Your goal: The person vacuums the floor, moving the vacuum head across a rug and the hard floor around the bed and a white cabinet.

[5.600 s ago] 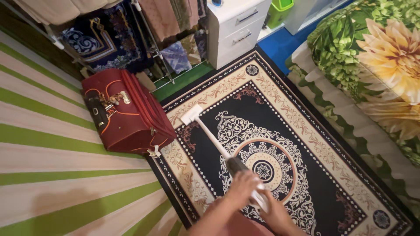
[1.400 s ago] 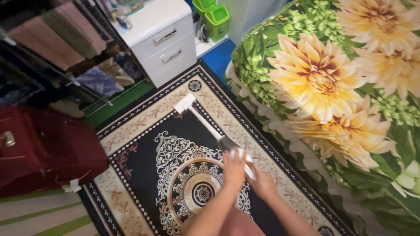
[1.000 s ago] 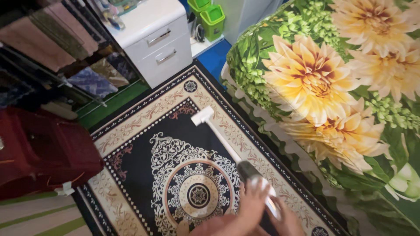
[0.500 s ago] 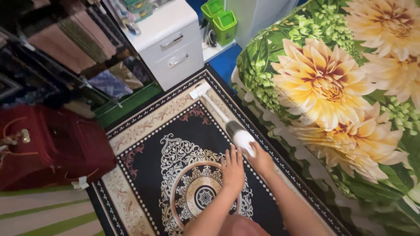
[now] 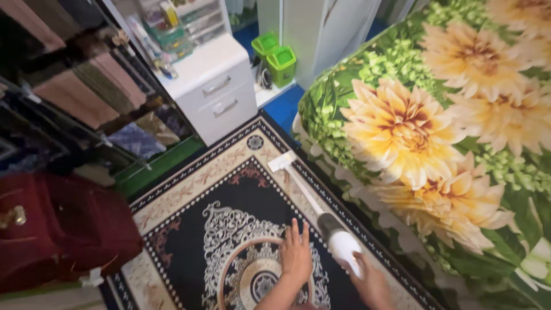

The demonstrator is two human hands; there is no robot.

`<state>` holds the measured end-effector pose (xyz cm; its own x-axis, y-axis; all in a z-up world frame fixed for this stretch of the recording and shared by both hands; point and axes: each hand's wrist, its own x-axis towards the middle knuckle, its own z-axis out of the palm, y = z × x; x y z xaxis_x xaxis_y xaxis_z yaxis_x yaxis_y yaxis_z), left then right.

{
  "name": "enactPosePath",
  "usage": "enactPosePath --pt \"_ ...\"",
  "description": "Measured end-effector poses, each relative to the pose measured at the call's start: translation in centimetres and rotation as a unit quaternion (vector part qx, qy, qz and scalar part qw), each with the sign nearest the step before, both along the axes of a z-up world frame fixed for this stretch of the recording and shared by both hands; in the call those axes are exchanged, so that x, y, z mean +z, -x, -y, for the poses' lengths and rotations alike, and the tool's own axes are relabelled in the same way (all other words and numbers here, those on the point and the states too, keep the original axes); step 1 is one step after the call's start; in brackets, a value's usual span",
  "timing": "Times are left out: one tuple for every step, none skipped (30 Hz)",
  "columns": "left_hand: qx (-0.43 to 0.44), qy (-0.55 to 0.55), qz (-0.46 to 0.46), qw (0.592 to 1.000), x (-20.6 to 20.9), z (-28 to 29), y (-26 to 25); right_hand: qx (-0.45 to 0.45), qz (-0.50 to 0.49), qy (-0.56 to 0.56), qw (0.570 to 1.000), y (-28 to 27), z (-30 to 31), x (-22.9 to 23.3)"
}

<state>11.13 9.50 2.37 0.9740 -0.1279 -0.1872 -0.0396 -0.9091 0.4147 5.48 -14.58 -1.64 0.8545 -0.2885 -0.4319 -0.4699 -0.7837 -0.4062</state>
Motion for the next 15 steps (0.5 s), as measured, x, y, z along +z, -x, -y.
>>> enactPosePath --pt "-0.002 0.0 0.009 1.0 0.0 0.1 -0.5 0.025 0.016 -0.011 1.0 -2.4 -1.4 0.0" --pt "-0.004 0.025 0.031 0.999 0.0 0.2 -0.8 0.049 0.032 -0.021 0.998 -5.1 -2.8 0.0" --pt "-0.007 0.047 0.051 0.998 0.0 0.1 -1.1 0.067 0.116 -0.046 0.99 -7.5 -4.4 -0.1" --pt "-0.009 0.046 0.058 0.997 -0.1 0.0 -1.8 0.084 0.199 -0.07 0.974 -9.7 -5.8 0.0" --pt "-0.017 0.067 0.053 0.996 -0.1 0.2 -1.9 0.073 0.155 -0.07 0.983 -11.2 -6.8 0.4" --pt "-0.024 0.088 0.048 0.995 -0.3 0.4 -1.9 0.062 0.109 -0.071 0.99 -13.3 -8.0 0.6" --pt "-0.035 0.091 0.049 0.994 -0.7 0.7 -2.0 0.055 0.08 -0.062 0.993 -14.7 -9.1 0.8" --pt "-0.037 0.063 0.055 0.996 -1.2 0.9 -2.2 0.048 0.05 -0.054 0.996 -15.3 -9.8 0.8" --pt "-0.042 0.037 0.065 0.996 -1.8 1.3 -2.8 0.034 0.057 -0.048 0.997 -15.5 -10.0 0.7" --pt "-0.057 0.043 0.071 0.995 -2.6 1.6 -2.9 0.066 0.125 -0.078 0.987 -15.5 -10.4 0.4" --pt "-0.04 0.059 0.079 0.994 -3.6 1.6 -3.1 0.099 0.196 -0.105 0.97 -15.2 -10.4 0.0" --pt "-0.023 0.075 0.086 0.993 -4.8 1.6 -3.1 0.081 0.148 -0.103 0.98 -13.7 -10.2 -0.5" --pt "-0.04 0.079 0.098 0.991 -6.0 1.5 -3.5 0.063 0.103 -0.103 0.987 -12.4 -10.2 -0.8" --pt "-0.05 0.069 0.112 0.99 -7.3 1.3 -3.8 0.062 0.097 -0.097 0.989 -11.1 -9.9 -1.0" --pt "-0.059 0.059 0.122 0.989 -8.8 1.1 -3.6 0.061 0.088 -0.091 0.99 -9.3 -9.5 -1.2"
